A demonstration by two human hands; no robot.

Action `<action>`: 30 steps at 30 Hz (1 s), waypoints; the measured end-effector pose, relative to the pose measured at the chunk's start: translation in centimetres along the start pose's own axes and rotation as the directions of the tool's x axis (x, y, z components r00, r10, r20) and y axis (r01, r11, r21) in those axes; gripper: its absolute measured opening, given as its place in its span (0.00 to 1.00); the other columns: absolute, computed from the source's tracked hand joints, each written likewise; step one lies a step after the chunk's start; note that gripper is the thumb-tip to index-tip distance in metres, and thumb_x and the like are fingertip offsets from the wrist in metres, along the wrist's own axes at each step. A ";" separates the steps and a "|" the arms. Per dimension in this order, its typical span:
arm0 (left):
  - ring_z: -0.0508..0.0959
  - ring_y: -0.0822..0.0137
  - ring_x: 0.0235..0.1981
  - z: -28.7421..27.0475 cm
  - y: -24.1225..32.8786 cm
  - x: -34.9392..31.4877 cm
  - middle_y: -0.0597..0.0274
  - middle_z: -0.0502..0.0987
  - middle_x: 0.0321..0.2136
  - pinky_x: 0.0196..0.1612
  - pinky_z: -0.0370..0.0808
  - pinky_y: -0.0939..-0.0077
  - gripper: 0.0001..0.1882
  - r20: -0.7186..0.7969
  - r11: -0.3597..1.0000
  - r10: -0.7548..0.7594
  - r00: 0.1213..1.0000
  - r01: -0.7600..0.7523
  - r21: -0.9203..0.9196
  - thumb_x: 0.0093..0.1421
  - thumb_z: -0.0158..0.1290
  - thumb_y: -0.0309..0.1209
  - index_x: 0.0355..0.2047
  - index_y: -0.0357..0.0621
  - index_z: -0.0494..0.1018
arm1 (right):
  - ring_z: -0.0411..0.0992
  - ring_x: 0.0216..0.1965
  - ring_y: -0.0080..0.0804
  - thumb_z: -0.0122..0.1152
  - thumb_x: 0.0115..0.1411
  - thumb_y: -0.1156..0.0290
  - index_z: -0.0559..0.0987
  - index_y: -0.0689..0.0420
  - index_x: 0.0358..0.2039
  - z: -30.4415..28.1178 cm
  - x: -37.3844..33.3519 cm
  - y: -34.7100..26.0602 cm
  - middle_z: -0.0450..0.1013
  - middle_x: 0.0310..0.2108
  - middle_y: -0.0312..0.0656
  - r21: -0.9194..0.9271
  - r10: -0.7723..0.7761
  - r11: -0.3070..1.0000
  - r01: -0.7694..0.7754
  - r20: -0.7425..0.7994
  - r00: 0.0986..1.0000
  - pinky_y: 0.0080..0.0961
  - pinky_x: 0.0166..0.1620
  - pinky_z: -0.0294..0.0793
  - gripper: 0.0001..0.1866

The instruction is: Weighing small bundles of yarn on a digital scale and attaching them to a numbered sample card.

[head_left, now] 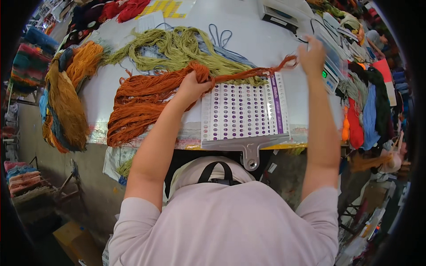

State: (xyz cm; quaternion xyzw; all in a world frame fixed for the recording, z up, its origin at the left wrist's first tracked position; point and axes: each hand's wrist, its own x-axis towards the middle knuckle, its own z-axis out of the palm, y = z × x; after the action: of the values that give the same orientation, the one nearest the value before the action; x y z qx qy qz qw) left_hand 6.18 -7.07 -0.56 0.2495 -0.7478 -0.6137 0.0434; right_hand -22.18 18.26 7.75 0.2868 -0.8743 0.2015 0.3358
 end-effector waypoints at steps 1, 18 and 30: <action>0.73 0.70 0.19 -0.2 -0.2 0.1 0.59 0.74 0.23 0.24 0.70 0.74 0.13 -0.012 1.000 -0.009 1.000 0.009 0.001 0.52 0.59 0.29 0.32 0.36 0.68 | 0.74 0.31 0.28 0.59 0.55 0.66 0.78 0.51 0.40 -0.9 -3.2 -5.2 0.75 0.31 0.42 0.202 0.016 0.979 -0.025 0.047 0.999 0.29 0.36 0.74 0.12; 0.57 0.81 0.12 -10.4 -1.4 -3.9 0.76 0.61 0.16 0.15 0.54 0.86 0.07 -0.127 0.712 -0.077 0.989 -0.035 -0.701 0.59 0.53 0.31 0.30 0.49 0.65 | 0.73 0.23 0.28 0.56 0.49 0.77 0.73 0.61 0.27 4.0 -16.2 -19.8 0.74 0.26 0.43 0.675 0.101 0.510 -0.532 0.568 0.817 0.25 0.29 0.72 0.03; 0.57 0.78 0.12 -21.5 -6.8 -5.0 0.72 0.62 0.15 0.16 0.57 0.83 0.07 -0.372 0.720 -0.305 0.877 -0.043 -0.692 0.59 0.52 0.26 0.26 0.48 0.64 | 0.70 0.23 0.30 0.56 0.50 0.73 0.71 0.58 0.30 3.5 -15.6 -21.1 0.72 0.23 0.37 0.617 -0.015 0.591 -0.519 0.652 0.758 0.26 0.28 0.68 0.07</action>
State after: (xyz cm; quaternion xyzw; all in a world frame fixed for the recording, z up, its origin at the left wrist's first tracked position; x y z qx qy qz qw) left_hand 20.66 -25.05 -0.52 0.4079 -0.4168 -0.7686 0.2630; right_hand -0.92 6.18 -2.23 0.3139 -0.7928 0.5017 -0.1459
